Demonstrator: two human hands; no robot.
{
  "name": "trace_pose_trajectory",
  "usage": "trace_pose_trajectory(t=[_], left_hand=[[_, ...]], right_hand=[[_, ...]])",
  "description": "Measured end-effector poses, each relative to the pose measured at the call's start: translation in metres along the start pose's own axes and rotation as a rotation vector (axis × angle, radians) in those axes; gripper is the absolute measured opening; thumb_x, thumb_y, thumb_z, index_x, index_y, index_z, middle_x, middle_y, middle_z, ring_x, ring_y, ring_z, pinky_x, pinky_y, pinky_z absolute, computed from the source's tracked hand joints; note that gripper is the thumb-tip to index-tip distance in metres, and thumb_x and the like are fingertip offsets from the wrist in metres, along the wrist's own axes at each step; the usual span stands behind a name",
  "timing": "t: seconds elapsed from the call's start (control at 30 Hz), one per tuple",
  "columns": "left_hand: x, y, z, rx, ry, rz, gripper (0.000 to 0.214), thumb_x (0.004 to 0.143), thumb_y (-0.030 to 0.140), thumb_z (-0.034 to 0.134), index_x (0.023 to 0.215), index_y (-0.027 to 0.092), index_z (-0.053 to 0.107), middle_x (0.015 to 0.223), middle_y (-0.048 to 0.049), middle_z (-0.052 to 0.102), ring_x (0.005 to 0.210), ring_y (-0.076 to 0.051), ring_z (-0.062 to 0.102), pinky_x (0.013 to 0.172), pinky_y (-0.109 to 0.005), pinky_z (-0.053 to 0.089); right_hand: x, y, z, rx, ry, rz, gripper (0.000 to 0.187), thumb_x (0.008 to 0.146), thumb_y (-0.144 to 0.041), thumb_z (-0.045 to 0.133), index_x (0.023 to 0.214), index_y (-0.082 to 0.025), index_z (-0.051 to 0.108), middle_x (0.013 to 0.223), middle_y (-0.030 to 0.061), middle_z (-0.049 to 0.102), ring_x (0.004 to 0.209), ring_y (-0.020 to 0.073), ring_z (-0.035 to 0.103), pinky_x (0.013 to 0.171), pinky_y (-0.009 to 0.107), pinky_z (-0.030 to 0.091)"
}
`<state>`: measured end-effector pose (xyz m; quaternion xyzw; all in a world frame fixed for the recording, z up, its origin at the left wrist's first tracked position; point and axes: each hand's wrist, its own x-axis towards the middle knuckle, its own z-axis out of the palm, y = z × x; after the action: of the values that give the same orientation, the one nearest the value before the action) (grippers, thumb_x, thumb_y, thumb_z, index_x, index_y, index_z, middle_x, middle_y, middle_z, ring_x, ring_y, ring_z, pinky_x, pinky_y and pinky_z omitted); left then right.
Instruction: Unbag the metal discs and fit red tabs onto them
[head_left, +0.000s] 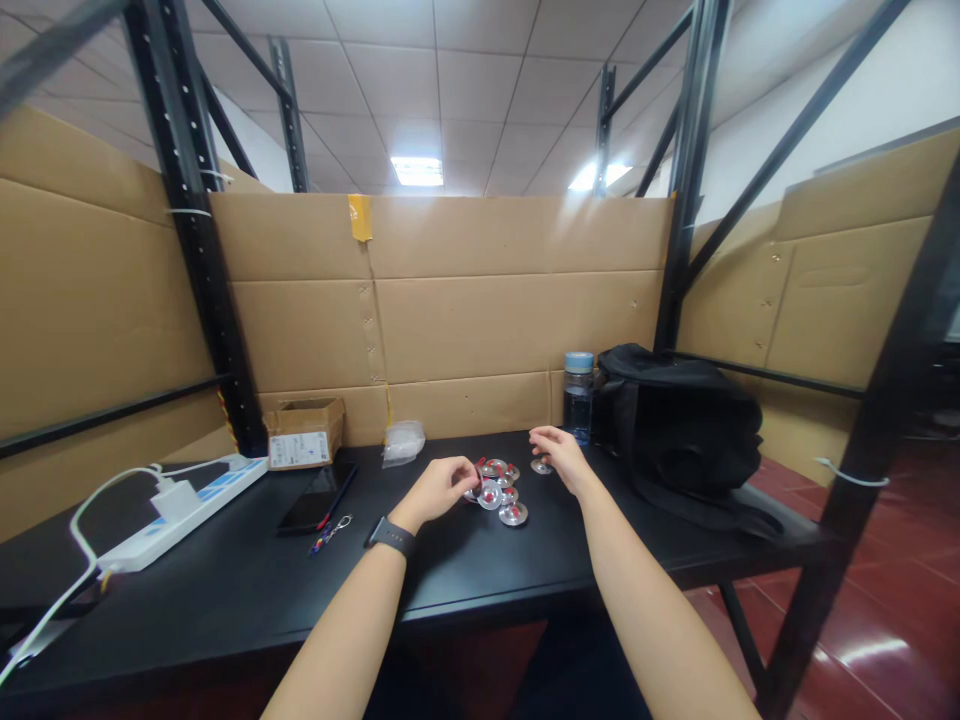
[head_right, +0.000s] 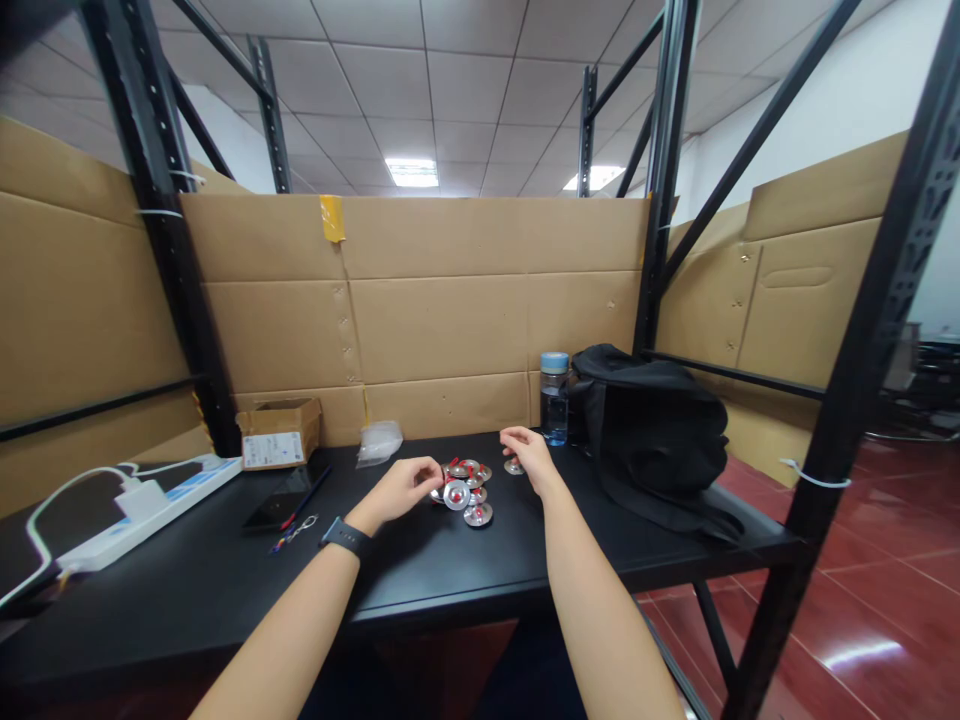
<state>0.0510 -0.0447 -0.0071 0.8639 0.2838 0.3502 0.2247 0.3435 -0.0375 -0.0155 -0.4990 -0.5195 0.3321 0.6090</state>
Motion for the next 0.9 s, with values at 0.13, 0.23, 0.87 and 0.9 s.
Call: trace_pose_trajectory(t=[0.13, 0.23, 0.87, 0.9], left_hand=[[0.004, -0.006, 0.003, -0.092, 0.111, -0.030, 0.013, 0.089, 0.028, 0.059, 0.087, 0.017, 0.065, 0.081, -0.0028, 0.071, 0.074, -0.015, 0.065, 0.069, -0.025, 0.048], [0.005, -0.007, 0.008, -0.204, 0.131, -0.048, 0.012, 0.087, 0.028, 0.060, 0.087, 0.017, 0.064, 0.082, -0.0042, 0.072, 0.076, -0.016, 0.067, 0.072, -0.026, 0.051], [0.003, 0.004, 0.013, -0.045, 0.169, -0.017, 0.010, 0.072, 0.015, 0.065, 0.080, 0.016, 0.070, 0.073, 0.0005, 0.068, 0.066, -0.011, 0.056, 0.064, -0.021, 0.042], [0.003, 0.004, 0.012, -0.042, 0.174, -0.016, 0.010, 0.072, 0.014, 0.064, 0.080, 0.016, 0.070, 0.073, 0.0006, 0.068, 0.066, -0.011, 0.056, 0.064, -0.021, 0.042]], right_hand=[[-0.018, -0.014, 0.015, 0.169, -0.326, -0.040, 0.043, 0.070, -0.037, 0.084, 0.108, -0.020, 0.072, 0.108, 0.0084, 0.072, 0.082, 0.0169, 0.069, 0.062, 0.024, 0.049], [-0.029, -0.015, 0.033, 0.153, -0.453, -0.035, 0.054, 0.065, -0.034, 0.089, 0.114, -0.020, 0.071, 0.114, 0.0101, 0.071, 0.091, 0.0208, 0.070, 0.070, 0.028, 0.055], [-0.046, -0.018, 0.075, 0.128, -0.630, -0.135, 0.057, 0.061, -0.030, 0.092, 0.111, -0.017, 0.067, 0.104, 0.0108, 0.076, 0.094, 0.0248, 0.074, 0.095, 0.044, 0.055], [-0.044, -0.018, 0.075, 0.122, -0.620, -0.143, 0.057, 0.061, -0.030, 0.092, 0.111, -0.017, 0.068, 0.103, 0.0107, 0.076, 0.094, 0.0245, 0.074, 0.095, 0.044, 0.055]])
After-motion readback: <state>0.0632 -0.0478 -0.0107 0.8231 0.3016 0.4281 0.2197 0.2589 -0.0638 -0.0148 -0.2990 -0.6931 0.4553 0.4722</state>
